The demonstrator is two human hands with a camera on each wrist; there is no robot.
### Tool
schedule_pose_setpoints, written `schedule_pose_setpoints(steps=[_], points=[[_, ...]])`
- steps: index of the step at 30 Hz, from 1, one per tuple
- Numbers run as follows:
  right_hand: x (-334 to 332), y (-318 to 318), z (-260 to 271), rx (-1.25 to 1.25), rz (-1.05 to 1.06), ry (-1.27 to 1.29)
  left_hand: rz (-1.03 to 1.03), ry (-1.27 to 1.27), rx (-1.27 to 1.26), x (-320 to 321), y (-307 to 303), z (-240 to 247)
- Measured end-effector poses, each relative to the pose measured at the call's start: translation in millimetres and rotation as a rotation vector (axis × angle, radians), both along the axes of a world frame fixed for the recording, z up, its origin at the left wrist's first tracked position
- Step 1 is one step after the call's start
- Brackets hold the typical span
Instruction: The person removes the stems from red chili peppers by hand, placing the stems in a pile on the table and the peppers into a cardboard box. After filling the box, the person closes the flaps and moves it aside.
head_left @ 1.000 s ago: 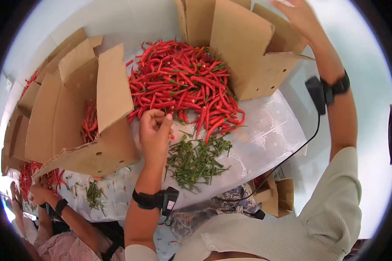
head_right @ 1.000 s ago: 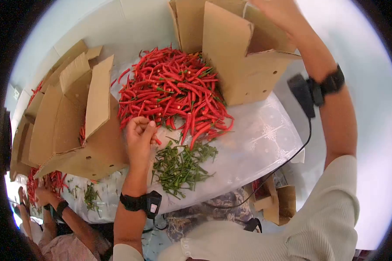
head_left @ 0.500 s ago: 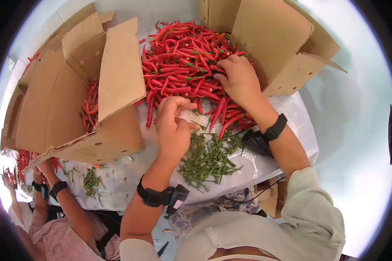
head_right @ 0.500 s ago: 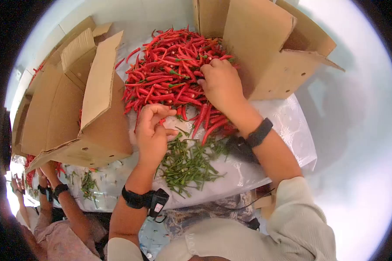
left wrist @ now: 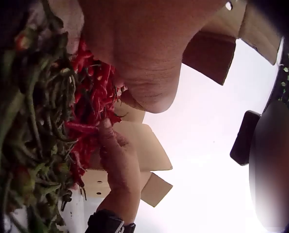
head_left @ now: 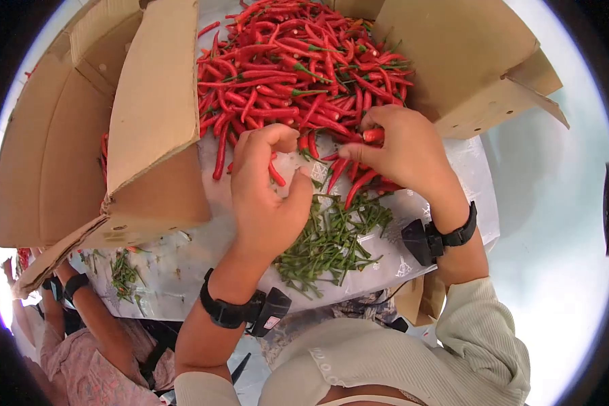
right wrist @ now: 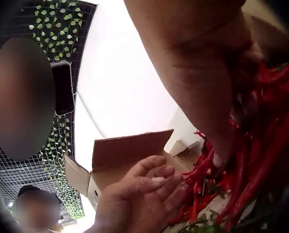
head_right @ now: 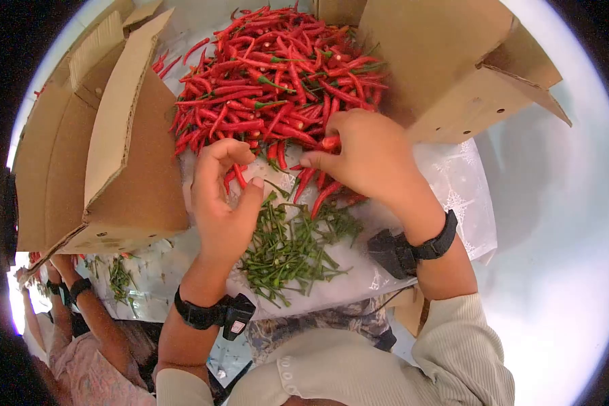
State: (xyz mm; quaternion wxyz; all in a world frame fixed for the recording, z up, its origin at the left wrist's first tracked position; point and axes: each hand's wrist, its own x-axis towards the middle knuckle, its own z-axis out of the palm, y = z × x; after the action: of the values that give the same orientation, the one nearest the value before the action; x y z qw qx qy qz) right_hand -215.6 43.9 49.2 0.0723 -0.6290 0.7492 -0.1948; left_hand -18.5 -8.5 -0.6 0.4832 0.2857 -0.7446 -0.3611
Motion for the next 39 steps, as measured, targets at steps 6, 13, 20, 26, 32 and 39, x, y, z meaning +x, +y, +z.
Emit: schedule_pose_setpoints(steps=[6, 13, 20, 26, 32, 39], points=[[-3.3, -8.5, -16.1, -0.217, 0.173, -0.486, 0.038, -0.102, -0.032, 0.4, 0.1, 5.8], [3.5, -8.5, -19.3, -0.102, 0.105, -1.285, -0.130, -0.176, 0.108, -0.5, 0.4, 2.7], [14.7, -14.2, -24.3, -0.358, 0.019, -1.089, -0.049, -0.158, 0.034, -1.3, 1.8, 2.6], [18.7, -23.2, -37.2, -0.353, 0.077, 0.043, -0.013, -0.322, -0.135, -1.3, 3.7, -2.1], [22.5, -15.5, -30.7, -0.306, 0.059, 0.144, 0.094, -0.281, -0.140, 0.5, 1.0, -1.0], [17.9, -2.6, -18.0, -0.311, 0.041, -0.143, 0.112, -0.123, -0.043, -1.9, 1.1, 0.8]])
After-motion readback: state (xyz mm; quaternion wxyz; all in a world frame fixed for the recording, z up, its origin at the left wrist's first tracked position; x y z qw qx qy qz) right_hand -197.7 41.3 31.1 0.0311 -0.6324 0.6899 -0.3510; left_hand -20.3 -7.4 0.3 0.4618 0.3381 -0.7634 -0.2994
